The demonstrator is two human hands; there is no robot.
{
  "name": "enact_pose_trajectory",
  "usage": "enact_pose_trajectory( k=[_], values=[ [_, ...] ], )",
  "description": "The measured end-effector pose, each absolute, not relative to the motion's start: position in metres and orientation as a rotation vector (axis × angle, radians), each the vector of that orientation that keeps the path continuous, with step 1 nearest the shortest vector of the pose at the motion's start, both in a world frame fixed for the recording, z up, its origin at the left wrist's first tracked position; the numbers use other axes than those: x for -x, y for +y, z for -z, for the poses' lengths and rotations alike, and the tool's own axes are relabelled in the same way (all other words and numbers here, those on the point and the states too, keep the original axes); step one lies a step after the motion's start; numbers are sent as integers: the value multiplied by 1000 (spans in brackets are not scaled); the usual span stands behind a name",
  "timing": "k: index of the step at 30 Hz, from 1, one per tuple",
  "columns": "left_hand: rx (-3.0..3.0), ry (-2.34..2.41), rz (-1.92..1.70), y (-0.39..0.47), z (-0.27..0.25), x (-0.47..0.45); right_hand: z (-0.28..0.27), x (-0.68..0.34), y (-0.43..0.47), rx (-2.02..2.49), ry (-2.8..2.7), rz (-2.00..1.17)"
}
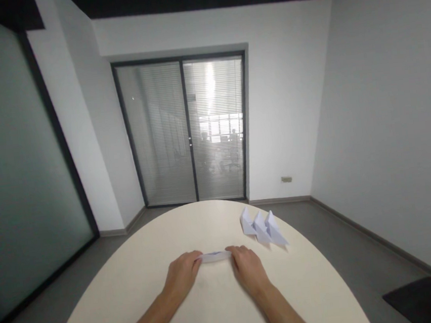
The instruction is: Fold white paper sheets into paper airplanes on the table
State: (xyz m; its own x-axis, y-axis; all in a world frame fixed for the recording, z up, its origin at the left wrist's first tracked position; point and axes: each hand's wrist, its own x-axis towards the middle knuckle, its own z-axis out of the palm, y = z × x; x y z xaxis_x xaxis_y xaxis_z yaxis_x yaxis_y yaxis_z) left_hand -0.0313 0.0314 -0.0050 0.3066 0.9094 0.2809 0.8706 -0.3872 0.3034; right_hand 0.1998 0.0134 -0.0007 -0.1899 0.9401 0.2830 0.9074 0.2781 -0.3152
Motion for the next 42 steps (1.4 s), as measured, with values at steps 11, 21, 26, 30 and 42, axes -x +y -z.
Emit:
enact_pose_trajectory(
  k=[11,21,26,30,42],
  values=[
    [-2563,1469,-859,36,16,32,1,-197,15,1566,-2084,-26],
    [-2741,1407,-860,30,9,30,3,-197,15,1590,-2078,-73],
    [-2769,1188,-753,29,16,30,5,-198,15,1542,-2101,-93],
    [-2697,1134,-734,32,25,30,7,-200,16,1496,-2136,-58],
    [-2688,1108,-696,34,22,27,4,-197,12,1223,-2383,-216]
  ],
)
